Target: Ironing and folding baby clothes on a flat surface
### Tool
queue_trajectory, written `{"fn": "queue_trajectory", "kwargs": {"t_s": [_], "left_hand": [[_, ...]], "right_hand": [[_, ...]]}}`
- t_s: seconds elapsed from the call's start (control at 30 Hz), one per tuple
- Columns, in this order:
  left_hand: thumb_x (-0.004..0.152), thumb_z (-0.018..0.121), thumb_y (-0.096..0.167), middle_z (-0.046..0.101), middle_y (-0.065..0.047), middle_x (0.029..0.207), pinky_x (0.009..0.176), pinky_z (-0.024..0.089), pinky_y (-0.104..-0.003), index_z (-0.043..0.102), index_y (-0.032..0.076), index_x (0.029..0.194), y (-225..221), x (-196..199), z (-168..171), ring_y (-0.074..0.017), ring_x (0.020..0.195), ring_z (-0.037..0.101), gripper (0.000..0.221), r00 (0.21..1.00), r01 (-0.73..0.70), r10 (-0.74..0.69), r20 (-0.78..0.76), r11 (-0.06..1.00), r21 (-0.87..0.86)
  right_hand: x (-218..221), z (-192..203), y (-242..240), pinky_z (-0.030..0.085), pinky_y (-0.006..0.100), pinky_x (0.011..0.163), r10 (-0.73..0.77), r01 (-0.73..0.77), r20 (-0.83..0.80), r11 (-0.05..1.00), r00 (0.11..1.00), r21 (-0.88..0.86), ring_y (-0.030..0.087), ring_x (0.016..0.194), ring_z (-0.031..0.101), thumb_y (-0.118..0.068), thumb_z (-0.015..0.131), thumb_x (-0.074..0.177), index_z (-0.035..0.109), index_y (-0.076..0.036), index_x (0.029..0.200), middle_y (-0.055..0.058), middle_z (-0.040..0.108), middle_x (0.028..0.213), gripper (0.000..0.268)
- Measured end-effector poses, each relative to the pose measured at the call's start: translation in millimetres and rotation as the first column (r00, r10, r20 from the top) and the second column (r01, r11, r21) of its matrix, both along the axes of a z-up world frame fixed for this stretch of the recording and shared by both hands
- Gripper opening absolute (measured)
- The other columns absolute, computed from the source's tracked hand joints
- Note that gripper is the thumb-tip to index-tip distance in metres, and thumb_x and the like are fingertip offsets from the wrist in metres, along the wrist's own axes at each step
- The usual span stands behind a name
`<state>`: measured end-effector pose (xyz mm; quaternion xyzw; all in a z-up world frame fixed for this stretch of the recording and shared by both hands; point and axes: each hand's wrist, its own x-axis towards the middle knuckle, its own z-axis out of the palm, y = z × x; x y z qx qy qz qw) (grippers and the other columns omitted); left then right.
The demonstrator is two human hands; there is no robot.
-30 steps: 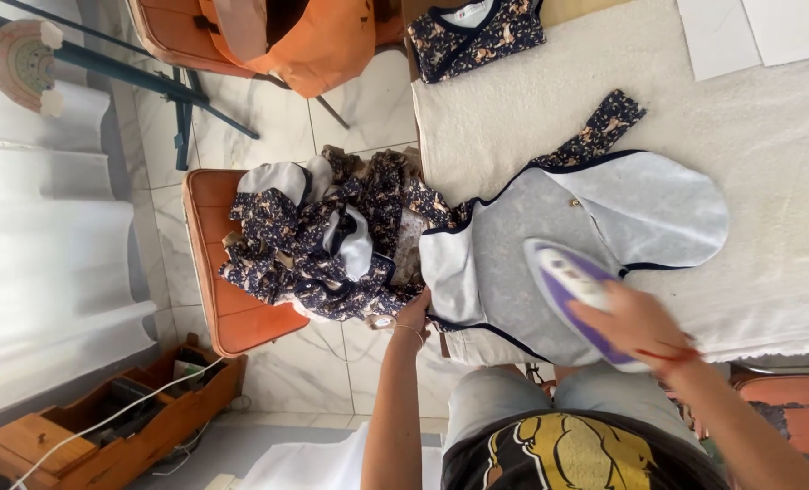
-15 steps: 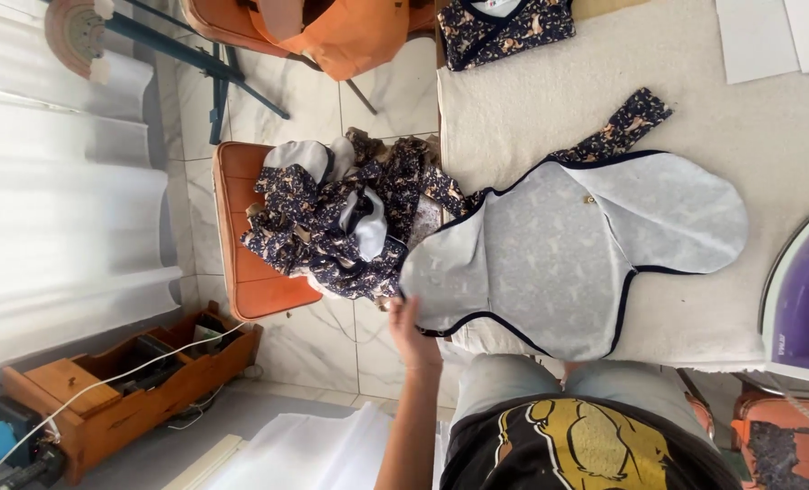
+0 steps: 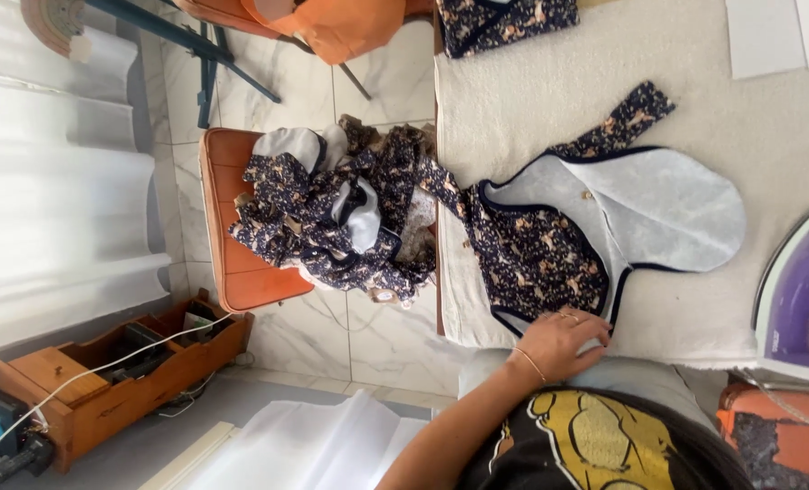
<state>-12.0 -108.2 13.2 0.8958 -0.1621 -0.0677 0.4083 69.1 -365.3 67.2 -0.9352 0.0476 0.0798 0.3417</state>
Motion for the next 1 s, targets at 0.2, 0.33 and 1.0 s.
{"fn": "queue_trajectory", "kwargs": {"t_s": [0.2,0.33,1.0], "left_hand": [[0.076,0.057,0.018,0.054,-0.003,0.098,0.084,0.034,-0.039,0.056,0.018,0.09,55,19,35,-0.0227,0.091,0.052,0.014,0.987,0.05,0.013,-0.161,0.924,0.379],[0.071,0.059,0.011,0.052,-0.004,0.09,0.079,0.037,-0.044,0.056,0.017,0.09,79,19,14,-0.0253,0.082,0.051,0.02,0.991,-0.132,0.122,0.05,0.901,0.413],[0.078,0.047,0.049,0.063,-0.001,0.095,0.1,-0.008,-0.057,0.054,0.02,0.09,157,178,25,-0.0255,0.105,0.051,0.032,0.978,-0.125,0.199,-0.062,0.8,0.587]], "right_hand": [[29,-15,121,0.046,0.029,0.067,0.245,-0.233,-0.063,0.96,0.968,0.153,0.02,0.076,0.059,-0.015,0.053,0.085,0.061,-0.005,0.095,0.008,0.06,0.088,0.017],[58,-70,170,0.047,0.039,0.075,0.412,-0.414,0.074,0.91,0.908,0.01,0.027,0.099,0.053,-0.021,0.058,0.082,0.059,-0.005,0.097,0.008,0.059,0.101,0.022],[71,-77,149,0.045,0.031,0.06,0.24,-0.243,0.086,0.97,0.967,0.026,0.017,0.064,0.051,-0.01,0.066,0.081,0.064,-0.008,0.083,0.007,0.056,0.082,0.003]]}}
